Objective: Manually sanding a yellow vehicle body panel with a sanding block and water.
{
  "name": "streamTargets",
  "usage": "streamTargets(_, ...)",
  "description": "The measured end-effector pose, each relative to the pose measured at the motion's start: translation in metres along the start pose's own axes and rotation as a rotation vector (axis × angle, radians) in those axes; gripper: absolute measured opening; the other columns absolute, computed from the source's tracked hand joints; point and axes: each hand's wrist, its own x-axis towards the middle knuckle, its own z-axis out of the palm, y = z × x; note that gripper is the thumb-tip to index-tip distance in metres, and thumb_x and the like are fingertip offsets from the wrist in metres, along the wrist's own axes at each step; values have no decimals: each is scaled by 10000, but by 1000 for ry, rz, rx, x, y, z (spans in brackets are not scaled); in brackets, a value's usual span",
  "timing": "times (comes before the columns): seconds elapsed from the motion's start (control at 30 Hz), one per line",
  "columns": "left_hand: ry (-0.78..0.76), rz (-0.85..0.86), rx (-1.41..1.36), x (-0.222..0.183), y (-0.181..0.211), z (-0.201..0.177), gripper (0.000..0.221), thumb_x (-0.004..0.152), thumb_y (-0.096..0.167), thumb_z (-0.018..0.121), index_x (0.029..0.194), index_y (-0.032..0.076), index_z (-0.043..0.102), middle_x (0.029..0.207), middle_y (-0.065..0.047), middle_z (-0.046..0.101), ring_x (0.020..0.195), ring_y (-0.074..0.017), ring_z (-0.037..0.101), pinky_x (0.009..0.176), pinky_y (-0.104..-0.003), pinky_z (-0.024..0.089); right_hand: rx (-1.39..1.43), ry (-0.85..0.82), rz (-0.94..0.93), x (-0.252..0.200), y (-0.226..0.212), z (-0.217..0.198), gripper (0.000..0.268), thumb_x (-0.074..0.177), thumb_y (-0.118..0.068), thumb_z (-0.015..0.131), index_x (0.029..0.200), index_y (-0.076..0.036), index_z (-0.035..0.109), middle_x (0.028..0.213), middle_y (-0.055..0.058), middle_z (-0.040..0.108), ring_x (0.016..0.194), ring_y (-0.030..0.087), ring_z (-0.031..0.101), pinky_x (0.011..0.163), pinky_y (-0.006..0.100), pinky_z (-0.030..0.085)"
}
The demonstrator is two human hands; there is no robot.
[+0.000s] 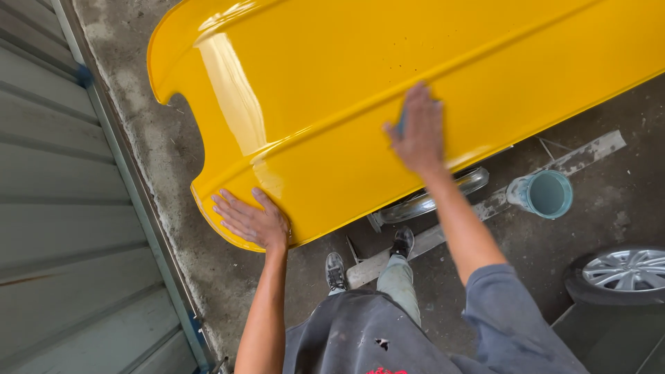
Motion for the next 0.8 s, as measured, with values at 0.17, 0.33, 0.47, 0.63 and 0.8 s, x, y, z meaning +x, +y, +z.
streamTargets(0.17, -10, -5, -24, -1, 0, -3, 726, 1093, 492, 458, 1626, 24, 300, 1710, -189, 241, 1582, -391, 203, 1268, -549, 155, 0, 177, 202, -5, -43, 34, 910, 1093, -621, 376, 1647, 48, 105, 1724, 252, 31, 1614, 383, 27, 1293, 594, 31)
streamTargets(0.33, -27, 9, -9, 1, -6, -5, 721, 1093, 492, 462, 1627, 33, 306, 1715, -178, 247, 1584, -384, 203, 1268, -544, 155, 66, 207, -67, -30, -56, 43, 974, 1025, -650, 404, 1596, 92, 135, 1689, 264, 75, 1581, 399, 56, 1256, 606, 55)
streamTargets(0.47, -3, 8, 0, 1, 0, -1, 708, 1097, 481, 465, 1623, 31, 318, 1711, -175, 254, 1586, -390, 202, 1271, -547, 158, -7, 199, 184, 28, 77, -14, 919, 1089, -638, 376, 1636, 56, 125, 1716, 256, 95, 1611, 409, 106, 1286, 599, 75)
streamTargets(0.63, 4, -4, -19, 2, -3, 5, 707, 1088, 491, 471, 1618, 44, 329, 1709, -173, 256, 1583, -387, 200, 1274, -539, 155, -92, 303, 385, 25, 24, 52, 913, 1141, -628, 303, 1636, 103, 70, 1706, 322, 75, 1607, 432, 117, 1294, 598, 85)
streamTargets(0.8, -20, 11, -29, 1, -2, -4, 710, 1092, 481, 466, 1627, 38, 317, 1709, -182, 249, 1583, -399, 193, 1269, -558, 151, -38, 160, -77, -13, -2, 43, 952, 1044, -676, 346, 1620, 60, 167, 1695, 256, 140, 1591, 393, 139, 1282, 592, 111)
